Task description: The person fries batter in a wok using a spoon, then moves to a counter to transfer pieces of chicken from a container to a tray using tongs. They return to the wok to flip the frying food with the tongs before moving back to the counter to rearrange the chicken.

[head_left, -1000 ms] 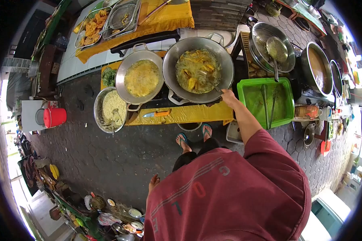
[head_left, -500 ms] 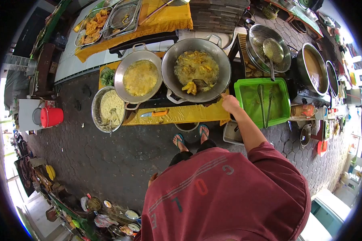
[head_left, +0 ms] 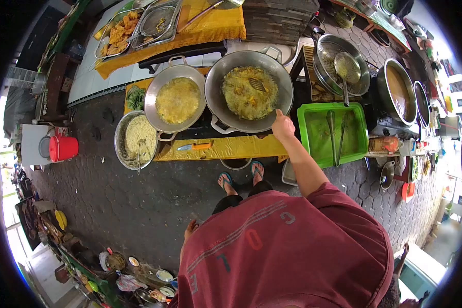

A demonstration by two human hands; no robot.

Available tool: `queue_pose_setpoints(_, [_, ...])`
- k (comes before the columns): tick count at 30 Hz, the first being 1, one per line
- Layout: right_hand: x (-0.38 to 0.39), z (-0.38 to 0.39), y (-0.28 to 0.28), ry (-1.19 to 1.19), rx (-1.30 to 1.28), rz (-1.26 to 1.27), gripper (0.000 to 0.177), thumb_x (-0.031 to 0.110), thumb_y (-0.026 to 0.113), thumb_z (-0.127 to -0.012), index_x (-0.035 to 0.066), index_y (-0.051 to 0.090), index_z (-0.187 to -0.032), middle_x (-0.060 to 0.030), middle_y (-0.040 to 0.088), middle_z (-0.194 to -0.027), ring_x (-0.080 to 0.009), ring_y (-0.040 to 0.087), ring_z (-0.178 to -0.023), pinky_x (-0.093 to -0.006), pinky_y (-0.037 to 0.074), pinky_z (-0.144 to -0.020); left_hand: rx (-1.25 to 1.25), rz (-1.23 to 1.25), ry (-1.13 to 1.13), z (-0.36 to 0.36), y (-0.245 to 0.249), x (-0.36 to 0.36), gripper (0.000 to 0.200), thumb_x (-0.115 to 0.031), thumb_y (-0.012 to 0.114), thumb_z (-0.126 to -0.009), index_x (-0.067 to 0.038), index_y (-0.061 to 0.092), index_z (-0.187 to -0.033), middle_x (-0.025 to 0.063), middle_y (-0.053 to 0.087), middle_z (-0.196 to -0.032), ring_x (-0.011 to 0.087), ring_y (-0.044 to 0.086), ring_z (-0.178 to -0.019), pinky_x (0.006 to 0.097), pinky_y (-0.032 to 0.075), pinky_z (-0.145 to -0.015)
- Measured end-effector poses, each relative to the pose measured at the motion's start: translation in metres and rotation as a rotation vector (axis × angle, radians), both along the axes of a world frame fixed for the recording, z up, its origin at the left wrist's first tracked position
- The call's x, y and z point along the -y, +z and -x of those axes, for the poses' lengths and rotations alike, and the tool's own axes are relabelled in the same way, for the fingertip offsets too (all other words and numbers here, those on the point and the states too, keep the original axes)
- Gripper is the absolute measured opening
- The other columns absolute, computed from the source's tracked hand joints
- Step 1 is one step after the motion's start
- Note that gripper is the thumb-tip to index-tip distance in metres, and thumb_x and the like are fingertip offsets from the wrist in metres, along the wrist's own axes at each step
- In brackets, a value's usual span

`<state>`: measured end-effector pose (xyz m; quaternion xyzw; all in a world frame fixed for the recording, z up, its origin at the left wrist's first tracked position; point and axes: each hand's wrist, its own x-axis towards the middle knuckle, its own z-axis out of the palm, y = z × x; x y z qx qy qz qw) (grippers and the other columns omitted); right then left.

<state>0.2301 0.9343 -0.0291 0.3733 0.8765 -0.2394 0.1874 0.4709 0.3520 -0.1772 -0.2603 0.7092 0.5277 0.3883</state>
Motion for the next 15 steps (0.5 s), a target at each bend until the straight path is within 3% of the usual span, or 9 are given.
queue_pose_setpoints(3, [0.002, 0.014, -0.016, 0.048, -0.069, -0.011, 0.048, 0.012, 0.041, -0.082, 0.017, 0.038, -0.13, -0.0192, 0.059, -0.103, -0.034, 0.056, -0.098, -0.0423, 0.045, -0.083, -0.028, 0.006, -0.003, -0.004, -0.001, 0.001, 0.043, -0.01, 0.051, -0.088, -0.005, 0.039, -0.129, 0.0121, 0.051, -0.119, 0.0207, 0.049, -0.108, 0.032, 0.04, -0.09])
queue_pose_setpoints(6, [0.005, 0.032, -0.026, 0.071, -0.033, 0.011, 0.038, 0.016, 0.037, -0.087, 0.011, 0.046, -0.124, -0.0198, 0.058, -0.106, -0.0342, 0.055, -0.1, -0.0422, 0.044, -0.085, -0.02, 0.02, 0.002, -0.008, 0.004, -0.001, 0.044, -0.009, 0.052, -0.087, -0.005, 0.04, -0.129, 0.0116, 0.052, -0.118, 0.0201, 0.05, -0.107, 0.0313, 0.04, -0.089])
queue_pose_setpoints(8, [0.003, 0.047, -0.031, -0.046, -0.08, 0.022, 0.037, 0.02, 0.029, -0.092, 0.004, 0.048, -0.119, -0.02, 0.058, -0.107, -0.0342, 0.054, -0.102, -0.0429, 0.044, -0.084, 0.022, 0.044, -0.005, -0.01, 0.016, -0.003, 0.044, -0.008, 0.053, -0.086, -0.005, 0.04, -0.129, 0.0107, 0.053, -0.116, 0.0194, 0.051, -0.105, 0.0305, 0.041, -0.087])
queue_pose_setpoints(11, [-0.008, 0.067, -0.054, 0.005, -0.037, 0.03, 0.041, 0.025, 0.024, -0.094, 0.003, 0.048, -0.119, -0.0194, 0.057, -0.109, -0.0345, 0.053, -0.104, -0.0427, 0.044, -0.086, 0.059, 0.07, -0.008, -0.012, 0.023, -0.006, 0.045, -0.007, 0.054, -0.085, -0.005, 0.04, -0.129, 0.0099, 0.054, -0.114, 0.0186, 0.052, -0.104, 0.0297, 0.042, -0.085])
queue_pose_setpoints(13, [-0.01, 0.076, -0.068, -0.015, -0.039, 0.047, 0.039, 0.024, 0.027, -0.093, 0.004, 0.049, -0.119, -0.0193, 0.057, -0.109, -0.0342, 0.053, -0.103, -0.0421, 0.044, -0.086, 0.088, -0.048, 0.173, -0.026, 0.022, -0.001, 0.045, -0.007, 0.053, -0.085, -0.005, 0.04, -0.128, 0.0098, 0.055, -0.111, 0.0191, 0.054, -0.101, 0.0295, 0.043, -0.084])
queue_pose_setpoints(15, [-0.01, 0.079, -0.07, -0.038, -0.039, 0.066, 0.038, 0.022, 0.029, -0.092, 0.004, 0.05, -0.118, -0.0191, 0.057, -0.109, -0.034, 0.054, -0.103, -0.0416, 0.044, -0.086, 0.05, -0.034, 0.123, -0.04, 0.008, 0.011, 0.046, -0.008, 0.054, -0.085, -0.005, 0.04, -0.128, 0.0096, 0.056, -0.108, 0.019, 0.055, -0.098, 0.0295, 0.044, -0.083])
